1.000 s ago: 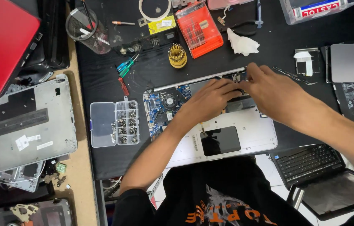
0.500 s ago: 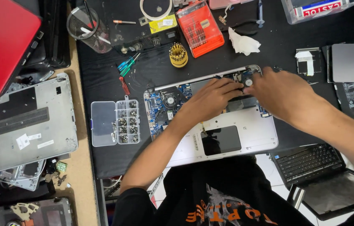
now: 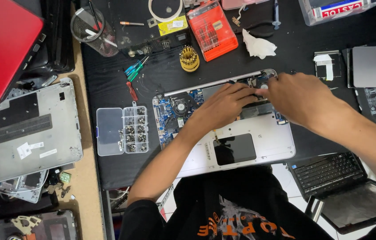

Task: Removing the cooling fan from a laptop motherboard using a screwdriver

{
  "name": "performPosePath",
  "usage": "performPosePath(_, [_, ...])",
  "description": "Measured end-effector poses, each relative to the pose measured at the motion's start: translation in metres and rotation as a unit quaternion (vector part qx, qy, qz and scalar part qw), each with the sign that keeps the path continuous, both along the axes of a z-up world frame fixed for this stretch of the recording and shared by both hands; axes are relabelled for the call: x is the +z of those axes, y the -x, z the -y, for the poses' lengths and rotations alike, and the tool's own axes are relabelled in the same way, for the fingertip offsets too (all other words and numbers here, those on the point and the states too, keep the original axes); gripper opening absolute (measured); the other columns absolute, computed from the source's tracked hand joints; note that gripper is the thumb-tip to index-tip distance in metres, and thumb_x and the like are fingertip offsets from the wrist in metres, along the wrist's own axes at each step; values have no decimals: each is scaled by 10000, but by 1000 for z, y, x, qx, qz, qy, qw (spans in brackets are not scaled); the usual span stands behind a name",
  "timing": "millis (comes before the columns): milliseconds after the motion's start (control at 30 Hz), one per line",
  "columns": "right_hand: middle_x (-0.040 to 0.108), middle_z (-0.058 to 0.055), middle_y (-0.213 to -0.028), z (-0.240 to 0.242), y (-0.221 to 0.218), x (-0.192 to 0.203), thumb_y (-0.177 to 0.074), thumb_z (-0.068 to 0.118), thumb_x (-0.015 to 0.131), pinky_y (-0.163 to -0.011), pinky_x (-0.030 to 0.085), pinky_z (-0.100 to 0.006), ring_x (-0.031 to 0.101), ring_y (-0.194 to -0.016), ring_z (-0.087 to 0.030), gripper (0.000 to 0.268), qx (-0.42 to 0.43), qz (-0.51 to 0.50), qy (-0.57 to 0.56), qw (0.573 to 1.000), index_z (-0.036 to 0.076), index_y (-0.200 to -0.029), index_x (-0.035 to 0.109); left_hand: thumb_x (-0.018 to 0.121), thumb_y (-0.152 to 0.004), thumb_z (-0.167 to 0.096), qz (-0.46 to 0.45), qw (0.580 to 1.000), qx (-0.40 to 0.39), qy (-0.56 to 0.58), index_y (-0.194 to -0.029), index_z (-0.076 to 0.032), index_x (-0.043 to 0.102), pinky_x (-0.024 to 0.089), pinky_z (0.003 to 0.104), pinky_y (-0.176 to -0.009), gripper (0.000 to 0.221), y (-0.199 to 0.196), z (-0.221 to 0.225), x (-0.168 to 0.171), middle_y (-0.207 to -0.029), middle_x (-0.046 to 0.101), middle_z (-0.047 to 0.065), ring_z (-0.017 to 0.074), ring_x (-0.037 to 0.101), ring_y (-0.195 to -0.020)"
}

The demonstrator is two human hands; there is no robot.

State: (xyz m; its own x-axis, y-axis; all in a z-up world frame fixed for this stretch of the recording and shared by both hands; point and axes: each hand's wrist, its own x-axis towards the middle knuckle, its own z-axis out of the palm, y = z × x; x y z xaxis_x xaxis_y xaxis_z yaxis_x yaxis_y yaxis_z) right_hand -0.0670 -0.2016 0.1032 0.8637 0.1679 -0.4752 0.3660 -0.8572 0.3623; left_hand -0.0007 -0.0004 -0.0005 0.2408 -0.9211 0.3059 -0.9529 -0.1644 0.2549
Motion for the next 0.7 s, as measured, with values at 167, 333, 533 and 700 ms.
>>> performPosePath(167, [662,-92,-1052,-6,-6,21,-960,-24,512,-651,640,-459,688,-927,-343,307,-63,-62,-108,990,137,-1199,620,637,-877,49,-4,1000,0,-4,-1355,-60,630,434,402,-1063,490,0,1,-1,-1421,613,73,259,499,-1327])
performPosePath(333, [555,-119,-1131,-6,-6,16,-968,-49,514,-703,658,-487,646,-1021,-331,427,-63,-51,-175,981,116,-1360,547,665,-849,74,1,1000,-5,5,-1338,-37,629,443,417,-1028,502,1,0,2,-1360,628,103,281,506,-1300])
performPosePath(533, [747,-33,-860,-7,-9,12,-1020,14,518,-590,633,-409,764,-709,-308,240,-18,-67,-16,997,172,-1144,651,668,-846,84,4,1000,-4,12,-1342,-39,642,469,396,-1009,512,-1,1,-1,-1447,600,58,260,520,-1305])
performPosePath(700, [615,-47,-1119,5,-2,1,-893,-16,624,-742,625,-430,605,-1038,-269,422,35,29,-185,982,211,-1246,667,749,-801,62,20,1000,-7,-7,-1338,-14,619,448,395,-1015,557,1,0,9,-1363,616,97,277,504,-1286])
